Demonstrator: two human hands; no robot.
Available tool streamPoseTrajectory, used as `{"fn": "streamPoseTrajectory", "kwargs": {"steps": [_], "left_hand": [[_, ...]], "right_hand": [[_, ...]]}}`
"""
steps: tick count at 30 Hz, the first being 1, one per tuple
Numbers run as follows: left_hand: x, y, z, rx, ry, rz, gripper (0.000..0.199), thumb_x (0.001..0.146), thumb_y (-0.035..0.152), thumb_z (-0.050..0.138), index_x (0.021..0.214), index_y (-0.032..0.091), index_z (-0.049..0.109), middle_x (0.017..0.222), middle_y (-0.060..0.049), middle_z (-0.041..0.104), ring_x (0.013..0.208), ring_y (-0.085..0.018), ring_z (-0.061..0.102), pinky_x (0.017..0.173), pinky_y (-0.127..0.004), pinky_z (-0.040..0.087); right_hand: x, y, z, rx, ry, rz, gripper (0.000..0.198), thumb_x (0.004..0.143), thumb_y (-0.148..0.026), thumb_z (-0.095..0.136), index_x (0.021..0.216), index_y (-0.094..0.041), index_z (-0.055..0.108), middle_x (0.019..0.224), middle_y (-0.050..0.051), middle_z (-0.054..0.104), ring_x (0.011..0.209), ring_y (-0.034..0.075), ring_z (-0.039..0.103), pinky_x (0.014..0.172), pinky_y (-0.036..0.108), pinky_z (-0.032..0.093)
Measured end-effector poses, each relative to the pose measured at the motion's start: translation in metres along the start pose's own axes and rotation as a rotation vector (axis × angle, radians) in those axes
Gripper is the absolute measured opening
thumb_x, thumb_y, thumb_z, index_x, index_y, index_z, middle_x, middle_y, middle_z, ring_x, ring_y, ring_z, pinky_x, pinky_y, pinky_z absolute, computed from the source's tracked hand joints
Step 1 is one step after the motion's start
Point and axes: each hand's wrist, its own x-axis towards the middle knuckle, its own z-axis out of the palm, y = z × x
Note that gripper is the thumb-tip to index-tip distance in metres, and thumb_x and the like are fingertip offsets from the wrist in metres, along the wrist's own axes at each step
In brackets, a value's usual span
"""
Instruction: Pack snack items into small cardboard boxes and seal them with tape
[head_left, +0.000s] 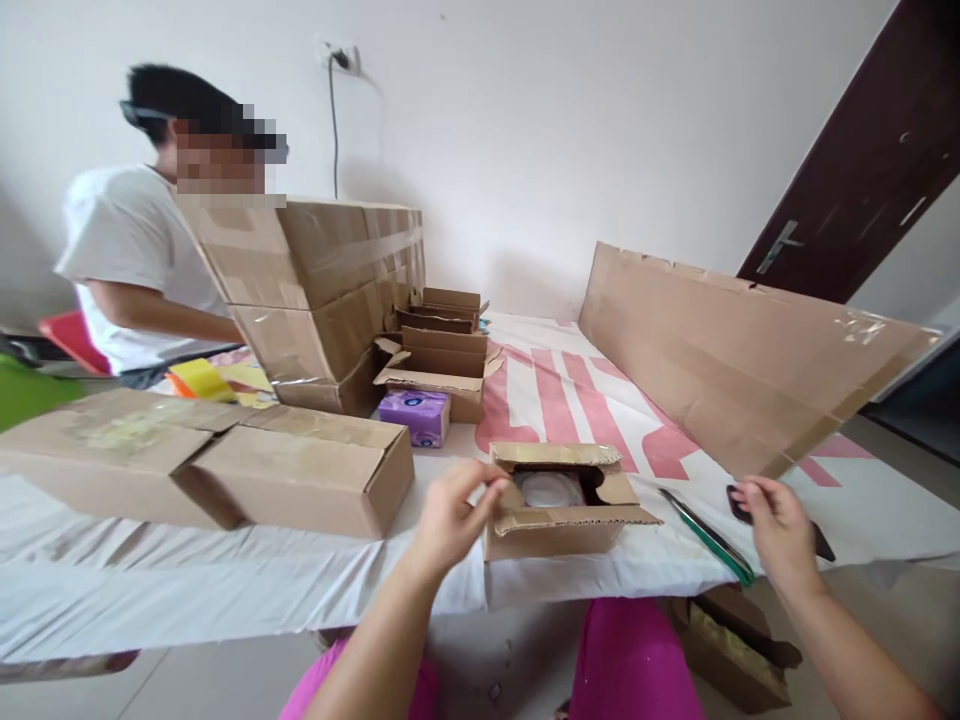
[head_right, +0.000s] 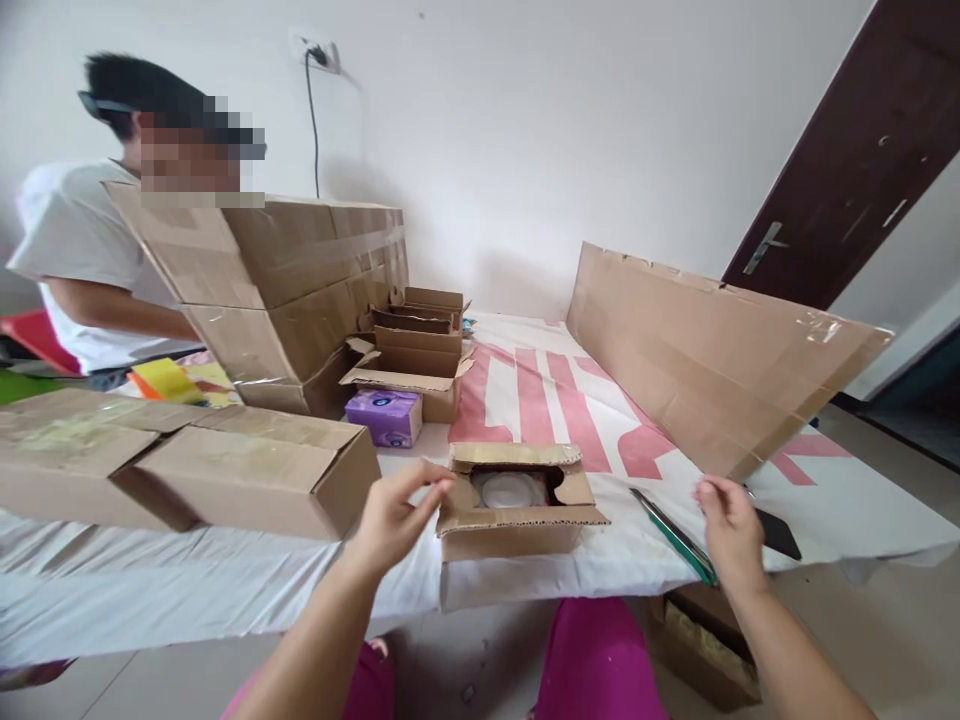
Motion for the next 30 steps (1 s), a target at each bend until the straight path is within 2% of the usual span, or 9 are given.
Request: {"fn": "streamPoseTrajectory", "kwargs": {"steps": [4,8,10,13,15,18,24,28,30], "left_hand": [[0.002,0.014,0.012,0.168,-0.336,0.206,0.021,0.088,0.035,0.054,0.101,0.025,0.067,0.102,-0.004,0.07,0.106,-0.022,0.059,0.112,-0.047,0.02],[-0.001,0.011,0.016,0.361,-0.363,0.228,0.016,0.078,0.038,0.068,0.082,0.023,0.071,0.121,-0.007,0.062,0.125,-0.032,0.046,0.113,-0.062,-0.003],[-0.003,0.008,0.018,0.422,-0.295,0.23,0.022,0.076,0.044,0.07,0.079,0.022,0.071,0.136,-0.008,0.052,0.135,-0.038,0.032,0.112,-0.066,0.0],[-0.008,0.006,0.021,0.396,-0.24,0.236,0.03,0.082,0.049,0.063,0.095,0.023,0.068,0.148,-0.01,0.037,0.142,-0.039,0.02,0.112,-0.063,0.019],[-0.01,0.007,0.021,0.313,-0.212,0.244,0.034,0.084,0.047,0.062,0.108,0.022,0.06,0.151,-0.013,0.031,0.142,-0.036,0.023,0.11,-0.056,0.03],[-0.011,0.009,0.017,0.181,-0.102,0.183,0.036,0.082,0.03,0.065,0.111,0.02,0.047,0.15,-0.017,0.029,0.136,-0.03,0.036,0.104,-0.046,0.041],[-0.007,0.009,0.008,0.174,0.065,-0.005,0.026,0.074,0.015,0.062,0.094,0.021,0.046,0.11,-0.006,0.055,0.1,-0.022,0.058,0.086,-0.039,0.05],[-0.007,0.012,0.009,0.398,0.006,0.067,0.005,0.078,0.015,0.058,0.078,0.02,0.058,0.107,-0.007,0.056,0.104,-0.024,0.053,0.09,-0.04,0.046],[-0.008,0.015,0.011,0.544,-0.028,0.116,0.012,0.08,0.015,0.055,0.077,0.02,0.065,0.115,-0.008,0.056,0.114,-0.029,0.047,0.095,-0.045,0.042]], "right_hand": [[-0.025,-0.102,0.038,0.159,-0.49,-0.367,0.033,0.09,-0.049,0.048,0.093,-0.02,0.064,0.09,0.006,0.071,0.087,0.02,0.066,0.082,0.031,0.051],[-0.048,-0.181,0.064,0.091,-0.939,-0.603,0.036,0.098,-0.041,0.034,0.11,-0.022,0.063,0.112,0.006,0.069,0.105,0.02,0.063,0.091,0.033,0.048],[-0.055,-0.201,0.072,-0.06,-1.118,-0.657,0.04,0.097,-0.044,0.033,0.111,-0.021,0.063,0.113,0.009,0.069,0.105,0.024,0.063,0.09,0.038,0.048],[-0.063,-0.214,0.078,-0.299,-1.296,-0.647,0.052,0.097,-0.052,0.027,0.106,-0.016,0.064,0.101,0.014,0.071,0.095,0.029,0.066,0.083,0.042,0.049],[-0.066,-0.216,0.078,-0.392,-1.271,-0.625,0.059,0.096,-0.055,0.025,0.113,-0.013,0.063,0.112,0.018,0.068,0.108,0.034,0.062,0.091,0.046,0.045],[-0.063,-0.21,0.079,-0.495,-1.117,-0.601,0.071,0.092,-0.063,0.03,0.133,-0.01,0.052,0.144,0.022,0.045,0.138,0.037,0.034,0.109,0.051,0.03],[-0.034,-0.178,0.09,-0.553,-0.873,-0.662,0.098,0.076,-0.08,0.042,0.15,-0.017,0.029,0.159,0.016,0.015,0.145,0.038,0.012,0.113,0.058,0.02],[-0.022,-0.163,0.097,-0.54,-1.007,-0.626,0.108,0.073,-0.084,0.041,0.153,-0.014,0.019,0.16,0.018,0.007,0.146,0.039,0.006,0.114,0.057,0.02],[-0.02,-0.161,0.099,-0.504,-1.047,-0.619,0.108,0.074,-0.083,0.042,0.153,-0.013,0.019,0.159,0.018,0.013,0.145,0.038,0.011,0.114,0.053,0.024]]}}
